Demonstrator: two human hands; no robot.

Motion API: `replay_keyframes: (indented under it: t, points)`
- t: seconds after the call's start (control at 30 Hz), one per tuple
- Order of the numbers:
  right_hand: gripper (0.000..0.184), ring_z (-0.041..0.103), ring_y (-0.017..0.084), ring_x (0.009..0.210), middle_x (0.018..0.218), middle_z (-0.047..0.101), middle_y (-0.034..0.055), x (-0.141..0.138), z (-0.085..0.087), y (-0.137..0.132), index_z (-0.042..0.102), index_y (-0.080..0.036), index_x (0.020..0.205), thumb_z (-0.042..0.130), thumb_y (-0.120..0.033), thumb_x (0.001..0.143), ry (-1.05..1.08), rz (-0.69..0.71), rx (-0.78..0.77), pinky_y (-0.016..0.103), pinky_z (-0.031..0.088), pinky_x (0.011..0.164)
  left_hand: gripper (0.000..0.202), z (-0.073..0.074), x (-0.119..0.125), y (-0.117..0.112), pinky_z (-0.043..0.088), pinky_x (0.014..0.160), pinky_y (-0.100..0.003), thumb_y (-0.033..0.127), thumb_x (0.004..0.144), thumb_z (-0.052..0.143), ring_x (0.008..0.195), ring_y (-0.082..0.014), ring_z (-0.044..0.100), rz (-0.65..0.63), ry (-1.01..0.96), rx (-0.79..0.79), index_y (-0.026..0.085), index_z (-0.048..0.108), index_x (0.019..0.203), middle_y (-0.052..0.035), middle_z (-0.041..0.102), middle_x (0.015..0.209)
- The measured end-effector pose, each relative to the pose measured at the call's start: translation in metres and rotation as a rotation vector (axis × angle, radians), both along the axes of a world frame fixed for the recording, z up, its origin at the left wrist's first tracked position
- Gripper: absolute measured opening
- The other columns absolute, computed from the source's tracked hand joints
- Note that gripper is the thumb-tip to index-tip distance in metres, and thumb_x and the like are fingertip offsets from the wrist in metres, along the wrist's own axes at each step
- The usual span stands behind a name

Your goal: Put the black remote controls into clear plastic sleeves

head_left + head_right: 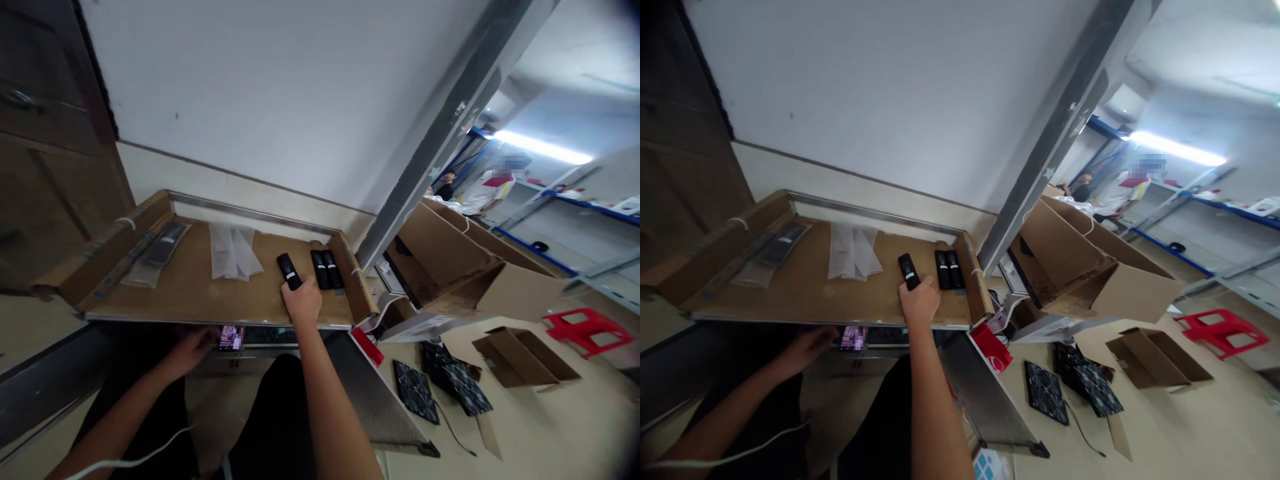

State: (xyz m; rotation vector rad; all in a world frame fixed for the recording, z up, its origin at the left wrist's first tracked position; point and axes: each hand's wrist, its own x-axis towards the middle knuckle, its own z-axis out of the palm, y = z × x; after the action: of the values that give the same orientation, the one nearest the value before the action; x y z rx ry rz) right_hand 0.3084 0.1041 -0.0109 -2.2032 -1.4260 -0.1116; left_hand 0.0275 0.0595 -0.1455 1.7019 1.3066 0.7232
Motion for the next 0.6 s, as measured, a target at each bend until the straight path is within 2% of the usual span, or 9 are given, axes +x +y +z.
replay_keyframes:
  t: [0.1, 0.17, 0.27, 0.37, 0.43, 0.47, 0.53, 0.57, 0.6]
  points:
    - [0.044, 0.073, 0.031, 0.080, 0.086, 0.075, 0.0128, -0.001, 0.001, -0.002, 0.059, -0.015, 0.116, 0.070, -0.046, 0.087, 0.041, 0.012, -0.052, 0.034, 0.047, 0.070, 0.045, 0.050, -0.020, -0.036, 0.059, 0.080, -0.036, 0.064, 0.084, 0.060, 0.087, -0.0255, 0.071, 0.040, -0.186, -0.113, 0.023, 0.070, 0.097, -0.0069, 0.076, 0.094]
    - [0.043, 0.073, 0.030, 0.080, 0.089, 0.076, 0.0117, 0.000, 0.001, -0.003, 0.057, -0.017, 0.119, 0.070, -0.044, 0.088, 0.065, 0.028, -0.046, 0.033, 0.046, 0.070, 0.047, 0.089, -0.037, -0.043, 0.058, 0.071, -0.034, 0.068, 0.083, 0.062, 0.073, -0.0230, 0.067, 0.069, -0.237, -0.134, 0.024, 0.070, 0.097, -0.0047, 0.072, 0.082]
    - [0.041, 0.073, 0.030, 0.089, 0.101, 0.076, 0.0120, 0.001, 0.000, -0.005, 0.057, -0.018, 0.123, 0.070, -0.039, 0.090, 0.101, 0.053, 0.011, 0.033, 0.046, 0.072, 0.048, 0.145, -0.045, -0.023, 0.057, 0.073, -0.034, 0.070, 0.076, 0.068, 0.074, -0.0224, 0.065, 0.172, -0.239, -0.030, 0.026, 0.071, 0.095, -0.0032, 0.071, 0.081]
    - [0.037, 0.072, 0.029, 0.094, 0.108, 0.075, 0.0126, 0.003, -0.002, -0.006, 0.061, -0.018, 0.121, 0.071, -0.036, 0.090, 0.123, 0.073, 0.046, 0.032, 0.047, 0.075, 0.044, 0.181, -0.023, 0.001, 0.055, 0.077, -0.032, 0.065, 0.076, 0.069, 0.085, -0.0225, 0.066, 0.182, -0.164, 0.135, 0.024, 0.070, 0.093, -0.0030, 0.073, 0.090]
    - [0.035, 0.072, 0.029, 0.095, 0.107, 0.075, 0.0129, 0.004, -0.003, -0.006, 0.063, -0.017, 0.118, 0.071, -0.036, 0.090, 0.137, 0.080, 0.059, 0.032, 0.047, 0.077, 0.041, 0.183, 0.005, 0.002, 0.052, 0.072, -0.029, 0.062, 0.086, 0.059, 0.077, -0.0197, 0.064, -0.057, -0.086, 0.122, 0.023, 0.070, 0.082, -0.0023, 0.071, 0.081]
    - [0.034, 0.071, 0.028, 0.095, 0.107, 0.075, 0.0129, 0.004, -0.004, -0.006, 0.063, -0.017, 0.118, 0.071, -0.035, 0.090, 0.142, 0.082, 0.067, 0.032, 0.047, 0.078, 0.042, 0.176, 0.019, -0.003, 0.050, 0.069, -0.028, 0.059, 0.091, 0.053, 0.072, -0.0182, 0.063, -0.219, -0.046, 0.062, 0.023, 0.071, 0.079, -0.0019, 0.070, 0.078]
    - [0.034, 0.071, 0.028, 0.095, 0.106, 0.075, 0.0128, 0.004, -0.004, -0.006, 0.064, -0.016, 0.118, 0.071, -0.035, 0.090, 0.147, 0.084, 0.076, 0.032, 0.047, 0.078, 0.041, 0.142, 0.043, -0.013, 0.049, 0.065, -0.028, 0.056, 0.093, 0.051, 0.067, -0.0169, 0.063, -0.552, 0.055, -0.095, 0.022, 0.074, 0.084, -0.0020, 0.072, 0.078]
    - [0.034, 0.071, 0.028, 0.095, 0.106, 0.075, 0.0127, 0.004, -0.004, -0.006, 0.064, -0.016, 0.117, 0.070, -0.034, 0.090, 0.146, 0.083, 0.077, 0.032, 0.047, 0.078, 0.040, 0.119, 0.051, -0.016, 0.049, 0.064, -0.028, 0.057, 0.090, 0.055, 0.066, -0.0178, 0.064, -0.641, 0.110, -0.164, 0.022, 0.074, 0.087, -0.0025, 0.073, 0.078]
    - [0.034, 0.071, 0.028, 0.094, 0.106, 0.075, 0.0125, 0.004, -0.004, -0.006, 0.064, -0.016, 0.117, 0.070, -0.035, 0.090, 0.143, 0.081, 0.077, 0.032, 0.047, 0.077, 0.041, 0.093, 0.057, -0.015, 0.051, 0.069, -0.030, 0.059, 0.087, 0.057, 0.071, -0.0199, 0.066, -0.650, 0.171, -0.202, 0.022, 0.074, 0.094, -0.0028, 0.074, 0.082]
